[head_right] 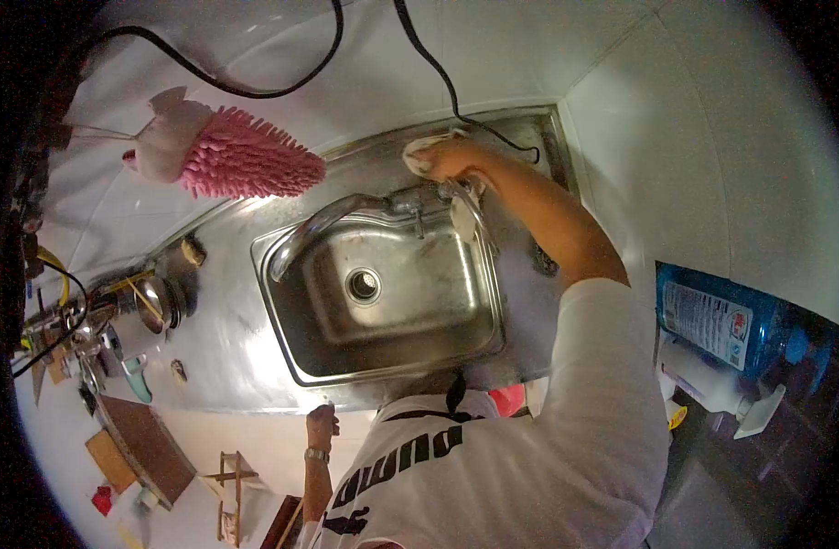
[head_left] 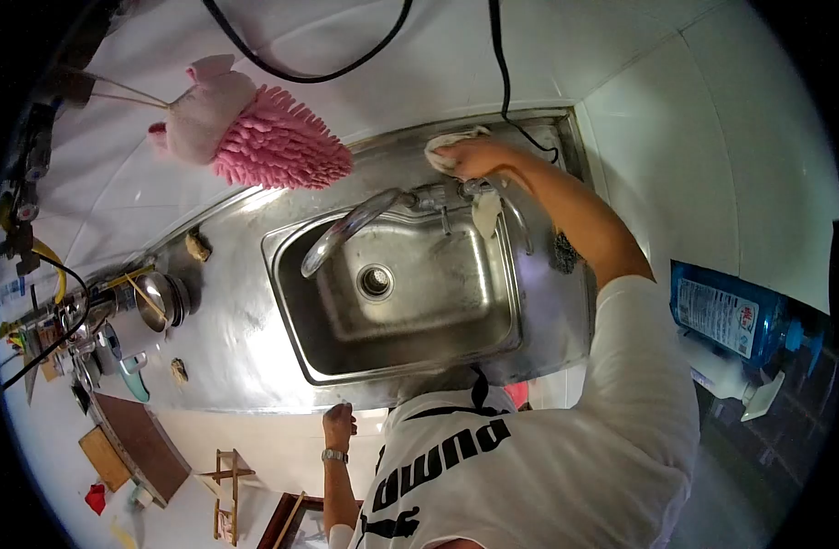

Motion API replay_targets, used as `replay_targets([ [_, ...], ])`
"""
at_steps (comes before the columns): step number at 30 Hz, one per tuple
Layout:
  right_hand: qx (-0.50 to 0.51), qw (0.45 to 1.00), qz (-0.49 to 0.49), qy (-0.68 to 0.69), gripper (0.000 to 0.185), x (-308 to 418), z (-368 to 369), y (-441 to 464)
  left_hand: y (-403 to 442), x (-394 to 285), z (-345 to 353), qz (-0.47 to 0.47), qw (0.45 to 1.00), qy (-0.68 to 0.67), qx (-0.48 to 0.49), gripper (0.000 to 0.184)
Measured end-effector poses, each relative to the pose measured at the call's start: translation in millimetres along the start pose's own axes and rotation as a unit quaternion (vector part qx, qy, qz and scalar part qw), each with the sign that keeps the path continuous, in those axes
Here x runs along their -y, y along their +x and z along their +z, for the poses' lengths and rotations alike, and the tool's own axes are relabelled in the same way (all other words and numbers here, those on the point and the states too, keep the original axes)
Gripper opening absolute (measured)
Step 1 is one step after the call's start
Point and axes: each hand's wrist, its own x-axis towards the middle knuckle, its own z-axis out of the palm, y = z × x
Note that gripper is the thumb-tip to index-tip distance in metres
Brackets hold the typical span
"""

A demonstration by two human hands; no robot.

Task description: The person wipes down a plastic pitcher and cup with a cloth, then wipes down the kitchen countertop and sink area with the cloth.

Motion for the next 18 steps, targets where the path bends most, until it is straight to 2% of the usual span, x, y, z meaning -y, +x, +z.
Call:
replay_targets([
  [2, 0.030, 0.999, 0.029, -0.008, 0.068, -7, -1, -7, -1, 19, -8, -0.013, 1.000, 0.016, 0.013, 0.026],
  [4, 0.036, 0.993, 0.036, 0.107, 0.071, -13, 7, -12, -10, 42, -15, -0.050, 0.998, 0.018, 0.015, 0.027],
  [7, 0.065, 0.997, 0.026, 0.045, 0.073, -4, -2, 0, -4, 57, -13, -0.092, 0.995, 0.021, 0.019, 0.026],
  [10, 0.079, 0.995, -0.029, 0.044, 0.076, 18, -6, 11, 13, 61, -14, -0.038, 0.997, 0.059, 0.040, 0.026],
  [11, 0.061, 0.994, -0.084, 0.045, 0.075, 14, 6, 32, 19, 52, -12, 0.057, 0.994, 0.077, 0.042, 0.026],
  [12, 0.043, 0.988, -0.139, 0.048, 0.077, 16, 10, 43, 14, 20, -5, 0.037, 0.997, 0.061, 0.027, 0.026],
  [13, 0.043, 0.988, -0.141, 0.049, 0.077, 15, 12, 50, 8, -12, 2, 0.018, 0.999, 0.043, 0.011, 0.026],
  [15, 0.061, 0.991, -0.112, -0.052, 0.081, 18, 11, 54, 11, -32, 5, 0.056, 0.997, 0.042, 0.032, 0.026],
  [16, 0.060, 0.990, -0.112, -0.053, 0.081, 16, 9, 46, 12, -34, 4, 0.056, 0.997, 0.036, 0.035, 0.026],
  [18, 0.049, 0.999, -0.019, -0.015, 0.078, 4, 4, 16, 14, -17, -2, 0.030, 0.999, 0.041, 0.017, 0.026],
])
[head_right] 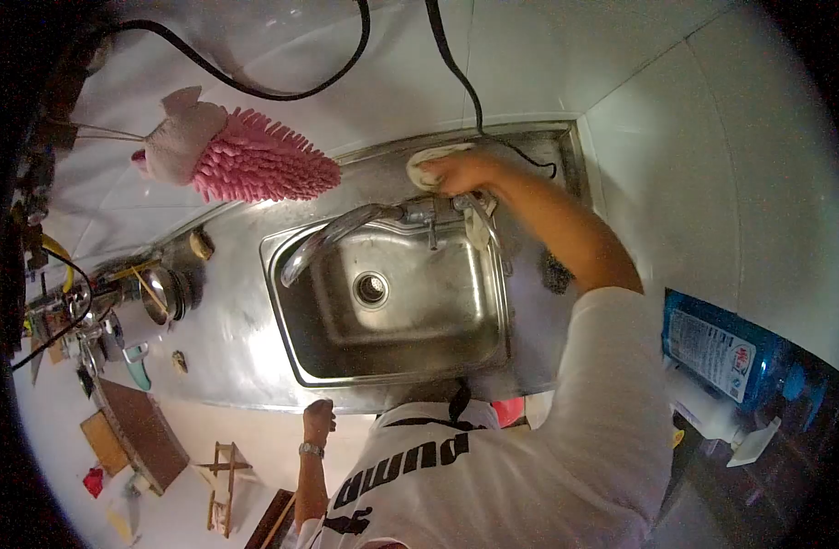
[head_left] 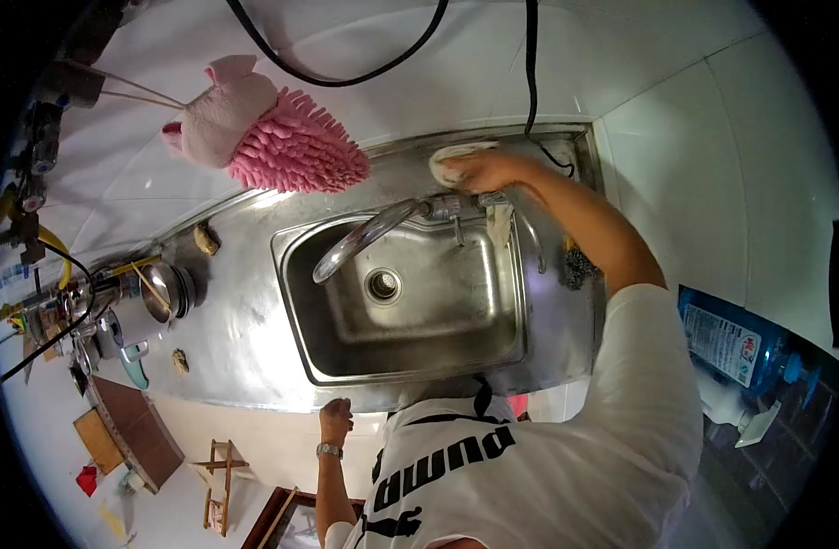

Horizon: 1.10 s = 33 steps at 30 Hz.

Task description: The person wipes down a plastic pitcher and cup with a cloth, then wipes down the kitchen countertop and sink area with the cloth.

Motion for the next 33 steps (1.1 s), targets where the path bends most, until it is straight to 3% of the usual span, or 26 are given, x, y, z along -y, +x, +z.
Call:
replay_targets([
  [2, 0.028, 0.999, 0.023, 0.003, 0.074, -14, -14, -24, -9, 26, -6, -0.081, 0.996, -0.015, -0.029, 0.025],
  [7, 0.044, 0.994, 0.097, 0.024, 0.067, -6, -5, -20, -13, 80, -13, -0.138, 0.990, -0.013, 0.017, 0.024],
  [8, -0.010, 1.000, 0.014, 0.023, 0.066, -12, 12, -3, -4, 89, -13, -0.073, 0.996, 0.036, 0.034, 0.024],
  [9, -0.066, 0.995, -0.069, 0.019, 0.065, -9, 14, 7, -1, 80, -10, -0.073, 0.997, 0.002, 0.027, 0.024],
  [10, -0.066, 0.995, -0.071, 0.018, 0.065, -6, 14, 21, 2, 71, -8, -0.073, 0.997, -0.031, 0.021, 0.025],
  [12, -0.073, 0.977, -0.201, -0.014, 0.065, 19, 5, 42, -8, 10, 0, -0.048, 0.999, -0.023, 0.005, 0.023],
  [13, -0.075, 0.977, -0.200, -0.012, 0.065, 25, 2, 42, -11, -6, 0, -0.024, 1.000, -0.016, -0.009, 0.023],
  [15, 0.040, 0.995, -0.091, -0.018, 0.063, 36, -15, 33, -3, -8, -5, -0.003, 0.999, -0.034, -0.003, 0.025],
  [19, 0.026, 1.000, -0.004, -0.011, 0.060, -7, -9, -19, -5, 16, -11, -0.005, 0.999, -0.035, -0.011, 0.025],
  [21, -0.038, 0.996, 0.060, -0.060, 0.061, -26, -1, -22, -6, 44, -13, -0.086, 0.995, -0.046, -0.004, 0.023],
  [23, -0.031, 0.996, 0.069, -0.047, 0.062, -23, -1, -19, -12, 54, -8, -0.097, 0.995, 0.020, 0.015, 0.024],
  [25, -0.017, 0.997, 0.073, -0.025, 0.063, -4, 1, -16, -15, 54, -7, -0.092, 0.995, -0.009, 0.033, 0.024],
  [28, -0.083, 0.993, -0.082, 0.033, 0.066, 16, 11, 11, -10, 28, -4, -0.043, 0.998, 0.037, 0.033, 0.025],
  [31, -0.069, 0.990, -0.120, -0.033, 0.061, 16, 4, 17, -10, 6, -3, -0.009, 1.000, -0.003, -0.013, 0.026],
  [32, -0.068, 0.990, -0.121, -0.034, 0.061, 15, -1, 9, -10, 7, -6, -0.007, 1.000, -0.008, -0.010, 0.026],
  [33, -0.035, 0.997, -0.053, -0.039, 0.060, 30, -22, -20, -10, 11, -8, -0.009, 1.000, -0.009, -0.010, 0.026],
])
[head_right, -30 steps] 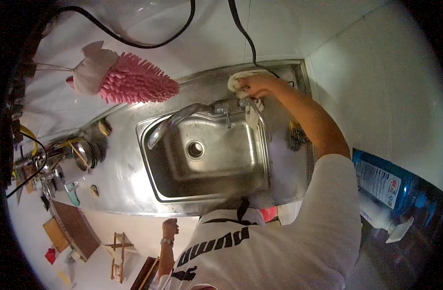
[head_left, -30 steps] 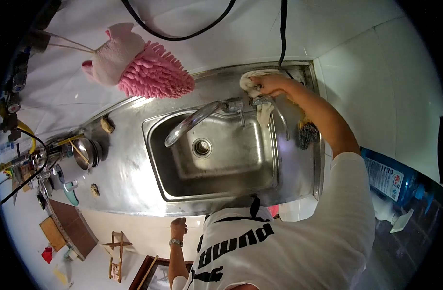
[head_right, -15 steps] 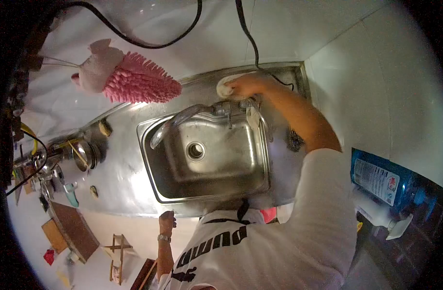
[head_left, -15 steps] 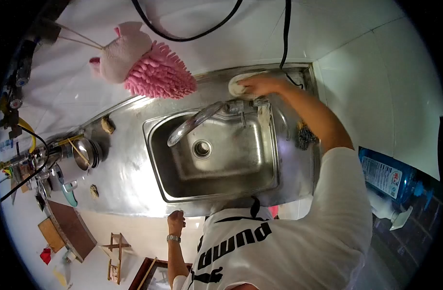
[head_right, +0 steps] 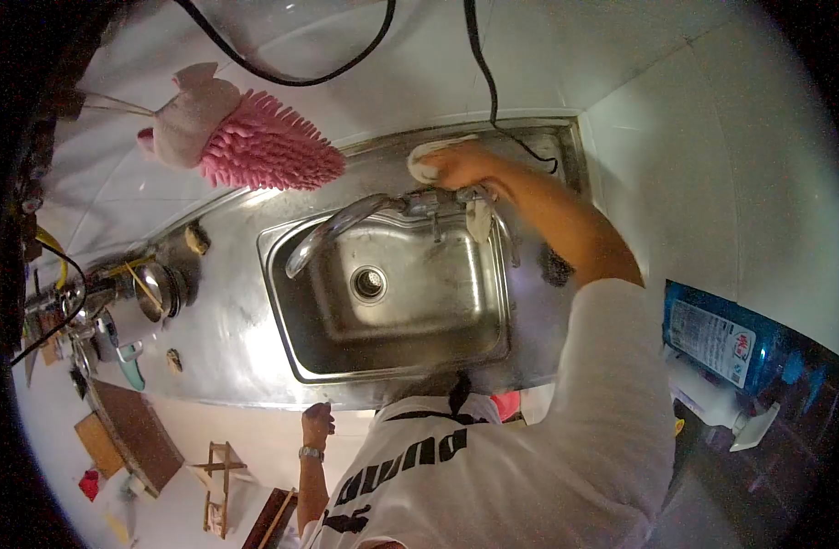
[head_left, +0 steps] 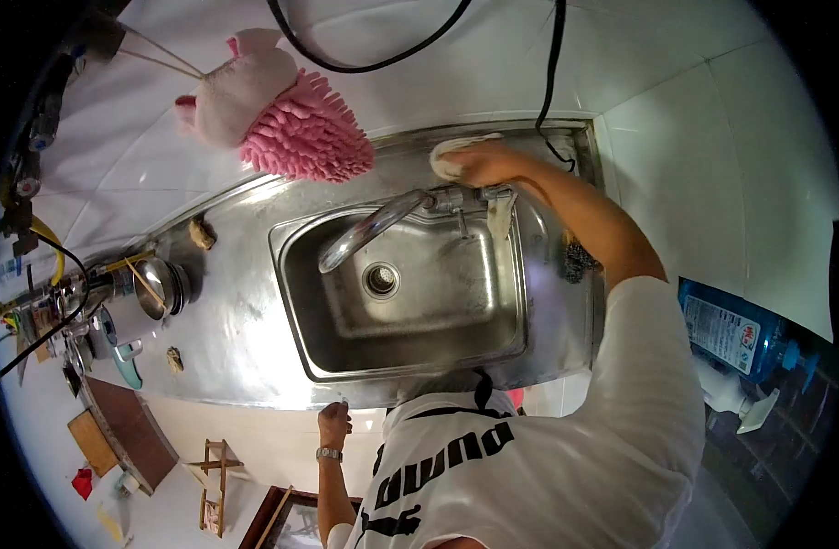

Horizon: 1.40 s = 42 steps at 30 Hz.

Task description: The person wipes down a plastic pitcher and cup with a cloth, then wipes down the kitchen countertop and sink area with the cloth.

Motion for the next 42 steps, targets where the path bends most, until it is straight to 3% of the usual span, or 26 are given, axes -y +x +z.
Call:
replay_targets([
  [1, 0.037, 0.997, 0.066, -0.005, 0.058, 7, -11, -17, -1, 10, -2, -0.033, 0.999, -0.010, -0.006, 0.026],
  [4, 0.026, 0.992, 0.111, -0.054, 0.061, -44, 17, -26, -4, 54, -7, -0.070, 0.998, -0.003, 0.003, 0.026],
  [8, 0.036, 0.991, 0.130, -0.018, 0.058, -45, 24, -9, -6, 67, -5, -0.111, 0.993, 0.020, 0.034, 0.022],
  [10, 0.004, 1.000, 0.021, -0.023, 0.064, -22, 19, 0, -7, 45, -2, -0.064, 0.997, 0.033, 0.036, 0.022],
  [12, -0.001, 1.000, 0.016, -0.024, 0.061, -11, 23, 26, 7, 45, -4, -0.043, 0.997, 0.045, 0.037, 0.024],
  [14, -0.009, 0.999, 0.021, -0.027, 0.059, -8, 21, 28, 17, 25, -1, 0.045, 0.997, -0.027, 0.048, 0.025],
  [16, -0.008, 0.997, 0.040, 0.068, 0.057, -4, 15, 7, 15, -3, 3, 0.063, 0.997, 0.008, 0.047, 0.026],
  [18, -0.032, 0.994, 0.075, 0.073, 0.054, -21, 23, -8, 18, -4, 1, 0.015, 1.000, 0.009, 0.009, 0.025],
  [21, -0.083, 0.982, 0.151, 0.081, 0.052, -36, 37, -43, 19, 26, -3, -0.010, 0.999, 0.046, 0.028, 0.025],
  [24, -0.180, 0.928, 0.306, 0.114, 0.044, -47, 48, -69, 25, 48, -6, -0.050, 0.994, 0.066, 0.069, 0.026],
  [25, -0.266, 0.908, 0.304, 0.113, 0.039, -47, 54, -70, 24, 49, -5, -0.049, 0.994, 0.065, 0.066, 0.026],
  [26, -0.268, 0.906, 0.307, 0.113, 0.039, -51, 56, -72, 22, 50, -6, -0.050, 0.995, 0.064, 0.062, 0.026],
  [28, -0.239, 0.876, 0.396, 0.134, 0.042, -29, 34, -82, 22, 52, -9, -0.042, 0.996, 0.062, 0.051, 0.026],
  [29, -0.211, 0.868, 0.434, 0.114, 0.044, -50, 44, -78, 23, 52, -10, -0.035, 0.997, 0.057, 0.037, 0.025],
  [32, -0.197, 0.827, 0.494, 0.182, 0.045, -54, 21, -78, 25, 58, -15, -0.059, 0.997, 0.043, 0.029, 0.026],
  [34, -0.155, 0.833, 0.499, 0.181, 0.042, -49, 11, -73, 23, 66, -19, -0.064, 0.997, 0.036, 0.031, 0.027],
  [36, -0.229, 0.798, 0.533, 0.163, 0.047, -68, 29, -56, 25, 84, -19, -0.089, 0.995, 0.033, 0.027, 0.026],
  [40, -0.242, 0.830, 0.488, 0.120, 0.054, -57, 53, -52, 28, 83, -9, -0.119, 0.992, 0.012, 0.045, 0.026],
  [42, -0.183, 0.884, 0.430, -0.018, 0.065, -34, 57, -61, 30, 75, -7, -0.083, 0.994, 0.035, 0.055, 0.026],
])
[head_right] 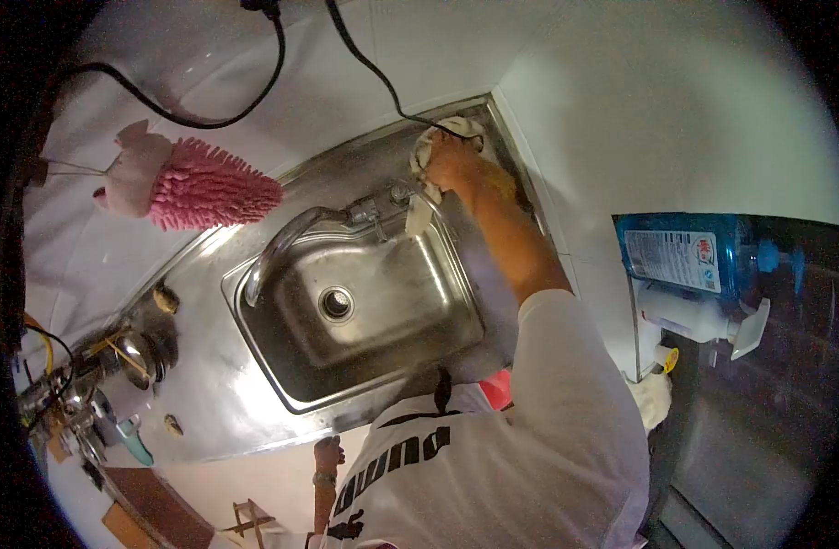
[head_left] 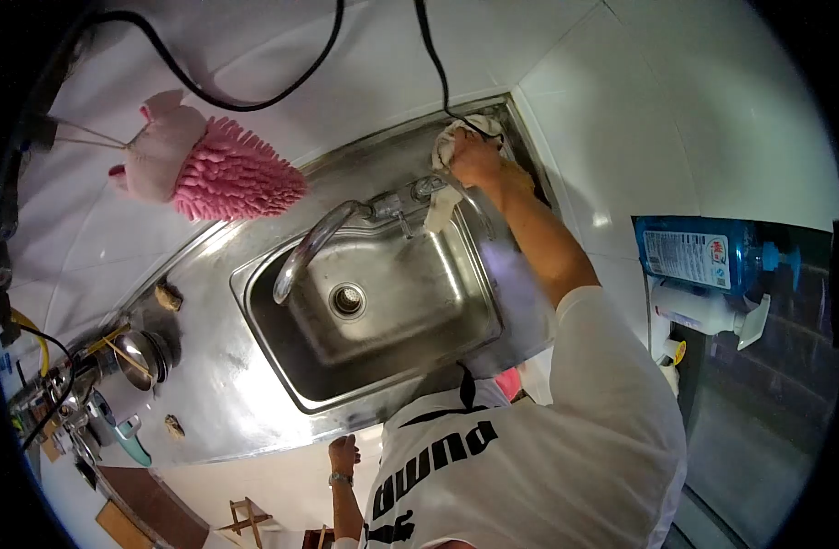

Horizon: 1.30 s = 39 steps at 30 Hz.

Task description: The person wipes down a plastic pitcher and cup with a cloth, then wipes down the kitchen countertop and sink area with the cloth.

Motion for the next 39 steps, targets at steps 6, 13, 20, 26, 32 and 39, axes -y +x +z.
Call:
replay_targets([
  [6, 0.047, 0.999, 0.016, 0.015, 0.055, -11, -5, 9, 4, -35, -8, 0.039, 0.999, 0.027, -0.016, 0.027],
  [13, 0.040, 0.992, 0.101, 0.061, 0.047, -7, -28, 24, -2, 6, -10, -0.012, 1.000, -0.005, -0.025, 0.024],
  [20, 0.040, 0.999, 0.016, 0.033, 0.043, 4, -3, 33, -7, 10, -6, -0.021, 1.000, -0.007, -0.013, 0.025],
  [26, -0.135, 0.976, -0.129, 0.111, 0.021, -27, 34, 17, 5, -20, -4, 0.029, 0.999, -0.005, -0.018, 0.025],
  [32, -0.149, 0.715, 0.177, 0.660, 0.019, -57, 0, -55, 5, -16, -4, 0.020, 1.000, -0.023, -0.004, 0.023],
  [39, -0.394, 0.722, 0.153, 0.547, 0.022, -107, -9, -3, 7, -19, -3, 0.016, 1.000, 0.005, -0.022, 0.022],
])
